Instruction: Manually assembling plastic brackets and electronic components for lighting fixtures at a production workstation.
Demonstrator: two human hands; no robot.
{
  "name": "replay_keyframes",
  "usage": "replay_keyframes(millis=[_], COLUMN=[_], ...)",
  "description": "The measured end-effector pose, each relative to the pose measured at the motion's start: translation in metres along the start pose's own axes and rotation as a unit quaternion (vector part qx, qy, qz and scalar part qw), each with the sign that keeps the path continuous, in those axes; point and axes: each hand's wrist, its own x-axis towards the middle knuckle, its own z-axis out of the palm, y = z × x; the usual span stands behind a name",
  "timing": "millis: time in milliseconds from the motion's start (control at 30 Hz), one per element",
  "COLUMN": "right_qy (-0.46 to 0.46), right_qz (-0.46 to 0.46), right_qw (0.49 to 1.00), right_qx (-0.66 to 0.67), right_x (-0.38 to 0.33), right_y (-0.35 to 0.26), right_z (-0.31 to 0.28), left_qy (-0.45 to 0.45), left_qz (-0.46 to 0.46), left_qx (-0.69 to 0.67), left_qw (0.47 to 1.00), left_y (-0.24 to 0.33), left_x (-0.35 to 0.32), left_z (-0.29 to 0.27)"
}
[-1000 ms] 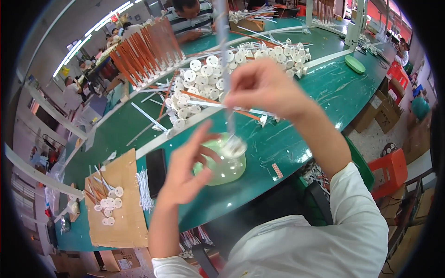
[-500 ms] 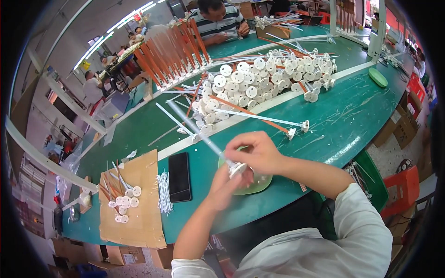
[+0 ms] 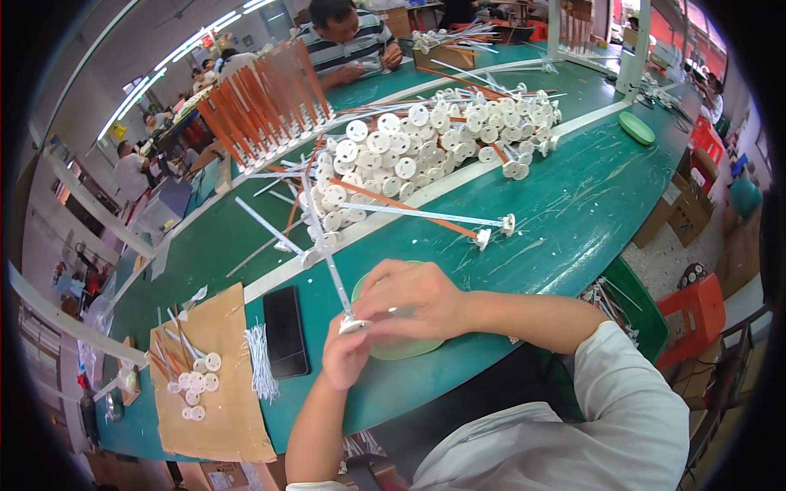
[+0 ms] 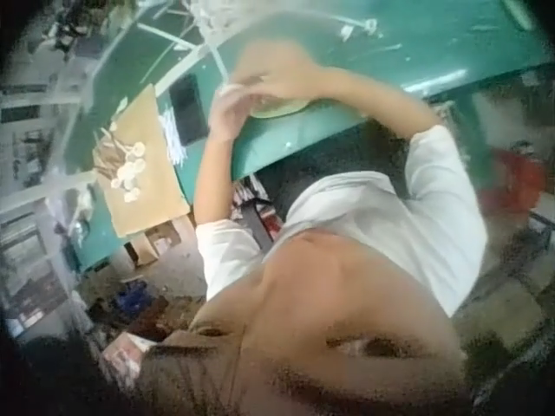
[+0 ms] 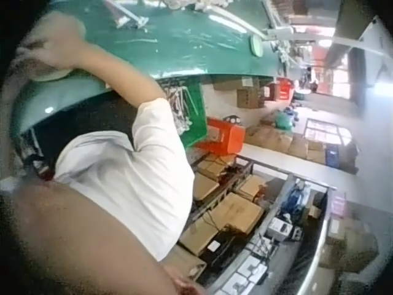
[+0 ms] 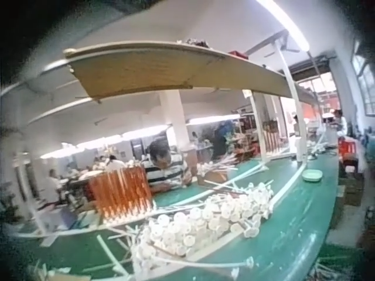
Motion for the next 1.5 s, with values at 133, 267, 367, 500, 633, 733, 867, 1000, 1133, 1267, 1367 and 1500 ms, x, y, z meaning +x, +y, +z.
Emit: replay_keyframes(millis=[133,267,367,500,633,733,867,1000,1133,1267,1367,1500], right_qy=[0.020,0.055,0.069,0.041,0.059,0.083,0.104,0.106,0.110,0.130,0.134,0.082], right_qz=[-0.040,-0.085,-0.167,-0.184,-0.175,-0.168,-0.175,-0.177,-0.166,-0.185,-0.183,-0.168], right_qw=[0.999,0.994,0.976,0.965,0.976,0.980,0.976,0.977,0.979,0.972,0.972,0.982], right_qx=[-0.012,-0.034,-0.123,-0.184,-0.113,-0.062,-0.074,-0.047,-0.049,-0.069,-0.064,0.005], right_x=[-0.006,-0.006,-0.005,-0.003,-0.003,-0.006,-0.008,-0.005,-0.006,-0.009,-0.007,-0.006], right_y=[0.004,0.008,0.009,0.003,0.007,0.006,0.007,0.005,0.002,0.004,0.006,0.011], right_z=[-0.004,0.001,-0.001,-0.017,-0.009,-0.006,-0.003,-0.004,-0.005,-0.001,0.007,-0.007], left_qy=[-0.022,0.110,0.133,0.087,0.037,0.029,-0.004,0.018,0.030,-0.003,0.003,0.008], left_qz=[0.041,0.066,0.103,0.080,0.075,0.058,0.059,0.058,0.056,0.061,0.049,0.047], left_qx=[-0.024,0.010,-0.021,-0.023,-0.102,-0.120,-0.073,-0.107,-0.092,-0.029,-0.076,-0.112], left_qw=[0.999,0.992,0.986,0.993,0.991,0.991,0.996,0.992,0.994,0.998,0.996,0.993], left_y=[-0.012,-0.016,-0.007,-0.004,0.001,0.002,-0.005,-0.004,-0.004,-0.013,-0.005,-0.010], left_x=[-0.001,-0.008,0.000,0.002,0.002,0.001,0.000,-0.002,-0.001,-0.004,-0.007,-0.001], left_z=[0.007,-0.013,-0.002,-0.006,-0.001,0.003,0.002,0.003,0.009,-0.007,-0.003,-0.008])
